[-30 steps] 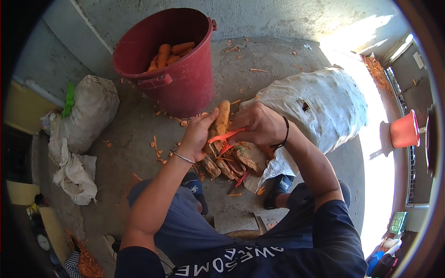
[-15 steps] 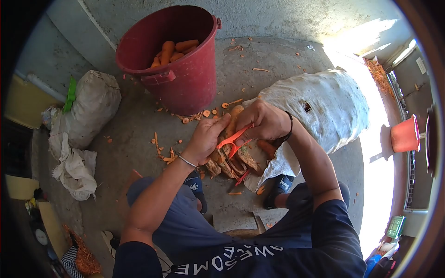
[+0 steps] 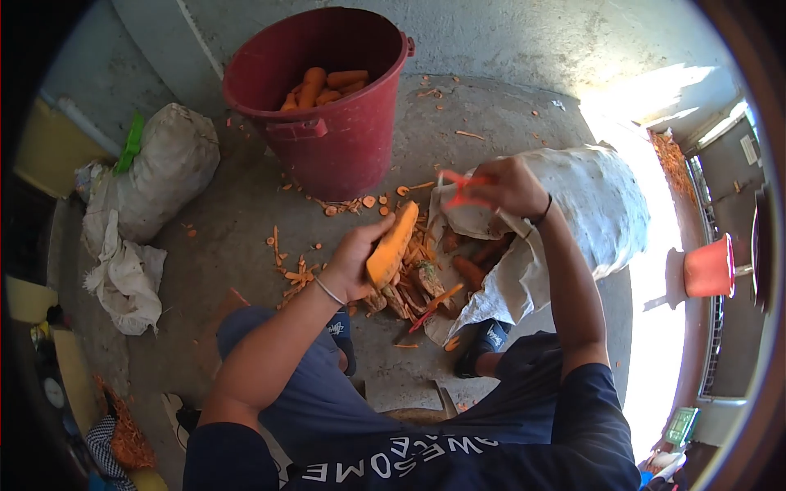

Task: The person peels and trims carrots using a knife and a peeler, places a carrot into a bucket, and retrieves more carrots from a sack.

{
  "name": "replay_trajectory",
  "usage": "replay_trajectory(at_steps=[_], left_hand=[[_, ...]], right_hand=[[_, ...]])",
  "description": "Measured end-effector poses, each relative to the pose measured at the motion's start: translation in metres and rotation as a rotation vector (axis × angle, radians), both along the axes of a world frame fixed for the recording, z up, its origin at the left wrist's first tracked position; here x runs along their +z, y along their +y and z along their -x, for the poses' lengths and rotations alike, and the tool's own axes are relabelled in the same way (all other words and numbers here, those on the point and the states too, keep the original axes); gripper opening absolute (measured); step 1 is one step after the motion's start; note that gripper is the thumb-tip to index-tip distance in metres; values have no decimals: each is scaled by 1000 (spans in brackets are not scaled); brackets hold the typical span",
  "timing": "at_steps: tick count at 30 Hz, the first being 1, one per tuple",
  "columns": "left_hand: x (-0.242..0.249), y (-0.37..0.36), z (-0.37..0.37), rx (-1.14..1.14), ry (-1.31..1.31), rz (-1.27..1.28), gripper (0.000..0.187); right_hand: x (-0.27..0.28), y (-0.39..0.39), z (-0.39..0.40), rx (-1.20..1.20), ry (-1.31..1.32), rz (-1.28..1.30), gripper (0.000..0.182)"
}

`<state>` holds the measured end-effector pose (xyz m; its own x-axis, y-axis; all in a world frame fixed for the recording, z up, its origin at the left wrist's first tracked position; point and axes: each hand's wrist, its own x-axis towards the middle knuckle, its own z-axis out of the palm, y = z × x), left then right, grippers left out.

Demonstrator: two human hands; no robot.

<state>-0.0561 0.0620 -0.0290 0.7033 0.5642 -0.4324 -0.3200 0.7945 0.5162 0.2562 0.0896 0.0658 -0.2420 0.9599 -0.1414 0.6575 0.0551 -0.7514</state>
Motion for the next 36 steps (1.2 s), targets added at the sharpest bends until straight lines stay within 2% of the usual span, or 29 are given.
replay_trajectory(at_steps=[1,2,3,5,12,16,17,19,21,22,24,26,28,29,30,31,33,36], left_hand=[[-10,6,5,-40,-77,5,42],[-6,5,3,-37,-68,10,42],[4,2,-4,63,-20,25,41],[20,-5,-14,192,44,-11,38],[28,-14,-14,228,65,-156,36],[28,-18,-12,171,79,-197,34],[26,-18,-9,133,100,-208,34],[38,-22,-1,76,115,-221,34],[41,-25,3,17,126,-231,33],[40,-26,5,-56,111,-216,34],[34,-22,5,-128,98,-207,35],[19,-14,9,-70,36,-110,38],[20,-10,7,48,63,-48,37],[21,-7,4,144,81,6,37],[20,-5,0,140,87,8,37],[16,-7,-5,188,70,55,37],[18,-7,-8,234,53,92,36],[25,-14,-4,186,62,-20,34]], right_hand=[[5,-11,17,104,52,12,23],[2,-19,32,268,58,-82,23],[-2,-26,45,425,65,-175,24],[-11,-39,67,446,115,-211,25],[-12,-43,78,456,152,-205,28],[-12,-35,66,448,166,-255,26],[-11,-28,57,413,177,-283,26],[-4,-14,30,193,-15,-86,28],[-37,16,-14,98,-243,-326,30],[-39,19,-22,93,-242,-324,30],[-39,24,-30,-320,-40,-38,28],[-42,20,-23,-261,-23,-90,27],[-20,-3,8,-29,95,0,25],[-16,-9,20,117,101,-31,25],[-15,-16,32,260,105,-59,25],[-15,-27,45,251,110,-51,25],[-13,-38,71,540,211,-301,26],[-13,-45,78,508,162,-260,24]])
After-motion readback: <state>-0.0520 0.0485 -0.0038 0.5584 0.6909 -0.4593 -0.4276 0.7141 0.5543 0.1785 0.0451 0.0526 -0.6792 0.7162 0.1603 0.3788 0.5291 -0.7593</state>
